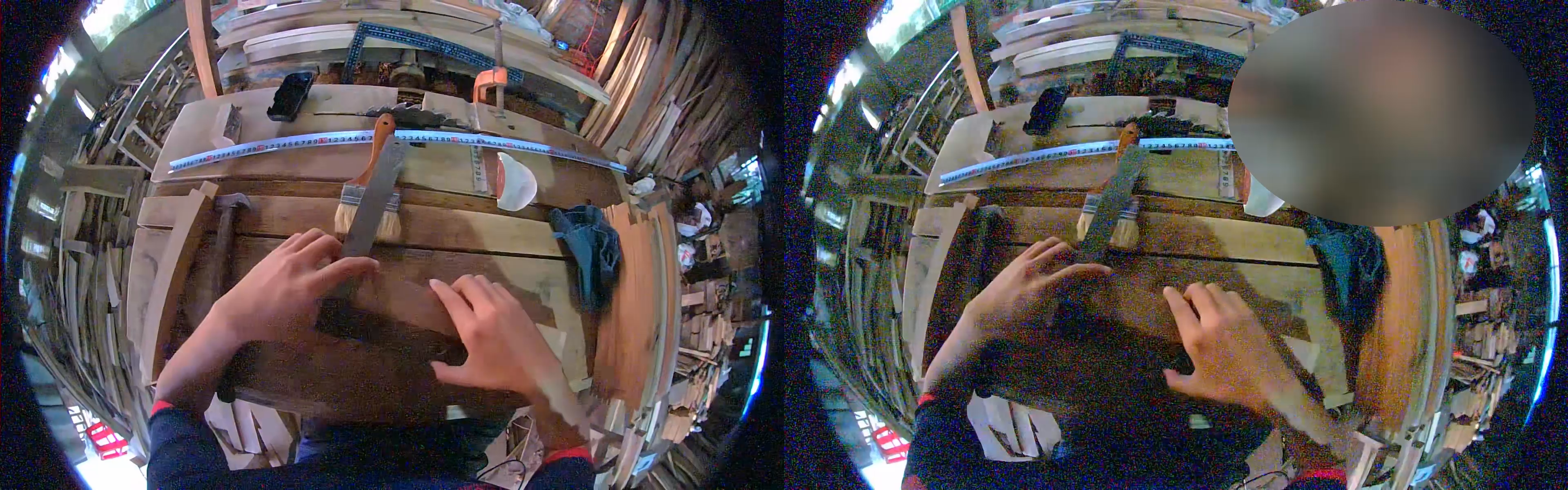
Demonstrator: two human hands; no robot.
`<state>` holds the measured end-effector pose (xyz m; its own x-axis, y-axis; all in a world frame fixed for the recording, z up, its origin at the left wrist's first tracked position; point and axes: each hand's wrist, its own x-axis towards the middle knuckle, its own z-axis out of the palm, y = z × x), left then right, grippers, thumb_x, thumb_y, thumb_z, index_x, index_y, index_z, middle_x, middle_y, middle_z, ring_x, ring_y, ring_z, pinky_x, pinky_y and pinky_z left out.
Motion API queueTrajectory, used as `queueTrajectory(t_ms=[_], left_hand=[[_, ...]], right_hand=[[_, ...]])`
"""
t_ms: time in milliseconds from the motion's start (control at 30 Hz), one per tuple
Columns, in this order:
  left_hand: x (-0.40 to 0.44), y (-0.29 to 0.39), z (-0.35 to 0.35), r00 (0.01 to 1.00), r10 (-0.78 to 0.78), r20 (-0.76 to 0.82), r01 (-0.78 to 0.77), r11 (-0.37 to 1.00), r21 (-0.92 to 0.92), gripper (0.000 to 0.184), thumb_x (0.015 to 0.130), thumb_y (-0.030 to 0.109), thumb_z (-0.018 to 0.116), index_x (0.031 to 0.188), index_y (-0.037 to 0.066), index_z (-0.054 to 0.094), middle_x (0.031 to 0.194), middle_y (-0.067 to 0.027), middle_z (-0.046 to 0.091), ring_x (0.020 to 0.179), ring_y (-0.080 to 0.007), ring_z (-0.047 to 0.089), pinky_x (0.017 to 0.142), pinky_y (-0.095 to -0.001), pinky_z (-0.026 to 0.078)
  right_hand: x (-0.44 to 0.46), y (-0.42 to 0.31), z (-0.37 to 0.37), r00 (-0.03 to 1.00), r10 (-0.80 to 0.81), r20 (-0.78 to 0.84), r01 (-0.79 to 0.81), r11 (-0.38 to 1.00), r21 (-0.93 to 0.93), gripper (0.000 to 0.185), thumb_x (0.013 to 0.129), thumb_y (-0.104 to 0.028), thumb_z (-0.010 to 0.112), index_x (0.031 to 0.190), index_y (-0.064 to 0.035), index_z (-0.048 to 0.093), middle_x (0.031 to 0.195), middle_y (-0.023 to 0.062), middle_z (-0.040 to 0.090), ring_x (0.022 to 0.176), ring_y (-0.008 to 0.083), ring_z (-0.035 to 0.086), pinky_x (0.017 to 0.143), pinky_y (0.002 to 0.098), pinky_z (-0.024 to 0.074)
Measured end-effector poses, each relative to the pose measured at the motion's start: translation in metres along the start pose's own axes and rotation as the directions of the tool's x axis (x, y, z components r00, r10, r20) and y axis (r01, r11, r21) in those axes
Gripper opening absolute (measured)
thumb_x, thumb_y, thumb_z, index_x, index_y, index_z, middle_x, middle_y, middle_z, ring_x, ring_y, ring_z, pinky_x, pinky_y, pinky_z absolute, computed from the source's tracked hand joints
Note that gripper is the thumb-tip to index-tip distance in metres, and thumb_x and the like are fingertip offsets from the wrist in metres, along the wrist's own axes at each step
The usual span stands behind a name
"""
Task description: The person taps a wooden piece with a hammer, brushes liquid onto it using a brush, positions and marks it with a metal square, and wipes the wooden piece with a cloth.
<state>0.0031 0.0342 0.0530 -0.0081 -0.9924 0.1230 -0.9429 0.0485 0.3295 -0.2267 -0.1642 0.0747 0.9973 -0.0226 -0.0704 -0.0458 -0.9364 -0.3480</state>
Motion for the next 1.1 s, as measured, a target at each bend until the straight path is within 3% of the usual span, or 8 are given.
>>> queueTrajectory(t_ms=[267,400,533,633,733,833,933,1100], left_hand=[[-0.001,0.013,0.001,0.999,-0.041,-0.002,0.04,0.995,-0.087,0.082,0.062,0.02,0.082,0.138,0.013,0.053,0.113,-0.016,0.056,0.108,-0.0375,0.056,0.099,-0.0444,0.049],[-0.002,0.02,0.004,0.999,-0.036,-0.03,0.034,0.997,-0.064,0.086,0.062,0.016,0.08,0.142,0.011,0.048,0.113,-0.0171,0.056,0.109,-0.0385,0.056,0.1,-0.0446,0.048],[-0.002,0.016,0.015,0.994,0.001,-0.106,-0.003,1.0,-0.017,0.091,0.061,0.015,0.081,0.143,0.01,0.045,0.114,-0.0177,0.057,0.111,-0.0393,0.055,0.101,-0.0454,0.047],[-0.001,0.018,0.015,0.997,-0.037,-0.067,0.035,0.999,-0.023,0.091,0.06,0.017,0.085,0.142,0.011,0.046,0.116,-0.018,0.057,0.114,-0.0397,0.054,0.102,-0.0465,0.047],[-0.001,0.023,0.015,0.995,-0.049,-0.092,0.042,0.996,-0.075,0.088,0.062,0.018,0.085,0.141,0.011,0.047,0.118,-0.0182,0.057,0.115,-0.0399,0.054,0.103,-0.0473,0.047],[-0.004,0.026,0.009,0.993,-0.012,-0.117,0.005,0.998,-0.058,0.085,0.064,0.018,0.085,0.139,0.011,0.048,0.123,-0.0188,0.056,0.118,-0.0404,0.053,0.105,-0.0474,0.046],[-0.003,0.02,0.002,0.999,0.016,-0.042,-0.021,0.993,-0.117,0.085,0.064,0.02,0.086,0.139,0.011,0.048,0.127,-0.0191,0.055,0.121,-0.0413,0.052,0.106,-0.0475,0.045],[-0.004,0.013,-0.005,1.0,0.006,0.03,-0.002,0.987,-0.162,0.096,0.06,0.019,0.085,0.146,0.016,0.045,0.143,-0.0209,0.051,0.133,-0.0429,0.048,0.113,-0.0493,0.042]], right_hand=[[-0.012,0.008,-0.001,0.998,0.06,-0.037,-0.055,0.991,0.12,0.087,0.065,-0.032,0.084,0.14,-0.0014,0.051,0.124,0.019,0.056,0.115,0.0369,0.057,0.103,0.0429,0.0468],[-0.015,0.003,0.006,0.994,0.058,-0.094,-0.05,0.995,0.091,0.089,0.066,-0.032,0.082,0.14,0.0038,0.048,0.126,0.0209,0.056,0.12,0.0388,0.053,0.107,0.0457,0.0446],[-0.005,-0.013,0.021,0.978,0.046,-0.204,-0.051,0.998,-0.023,0.092,0.072,-0.044,0.082,0.142,0.0038,0.046,0.127,0.0212,0.055,0.12,0.0389,0.051,0.107,0.0472,0.044],[0.005,-0.012,0.034,0.972,0.03,-0.232,-0.047,0.997,-0.065,0.094,0.073,-0.05,0.081,0.141,0.0046,0.046,0.127,0.0215,0.055,0.12,0.0392,0.051,0.106,0.0481,0.044],[0.011,-0.01,0.033,0.978,0.007,-0.207,-0.022,0.997,-0.07,0.09,0.073,-0.049,0.082,0.137,0.0049,0.049,0.127,0.0208,0.056,0.12,0.0384,0.053,0.103,0.0475,0.0463],[0.016,-0.012,0.017,0.996,0.042,-0.082,-0.049,0.994,-0.097,0.085,0.069,-0.046,0.083,0.132,0.0034,0.054,0.124,0.0204,0.058,0.118,0.039,0.056,0.105,0.0449,0.0457],[0.027,-0.018,0.0,0.999,0.035,0.038,-0.029,0.988,-0.153,0.08,0.067,-0.045,0.084,0.125,0.0028,0.057,0.119,0.0204,0.061,0.114,0.0381,0.059,0.101,0.0439,0.0482],[0.032,-0.014,0.003,0.999,0.02,0.04,-0.013,0.984,-0.179,0.08,0.062,-0.046,0.086,0.12,0.0019,0.059,0.114,0.0203,0.062,0.112,0.0375,0.06,0.099,0.0437,0.0497]])
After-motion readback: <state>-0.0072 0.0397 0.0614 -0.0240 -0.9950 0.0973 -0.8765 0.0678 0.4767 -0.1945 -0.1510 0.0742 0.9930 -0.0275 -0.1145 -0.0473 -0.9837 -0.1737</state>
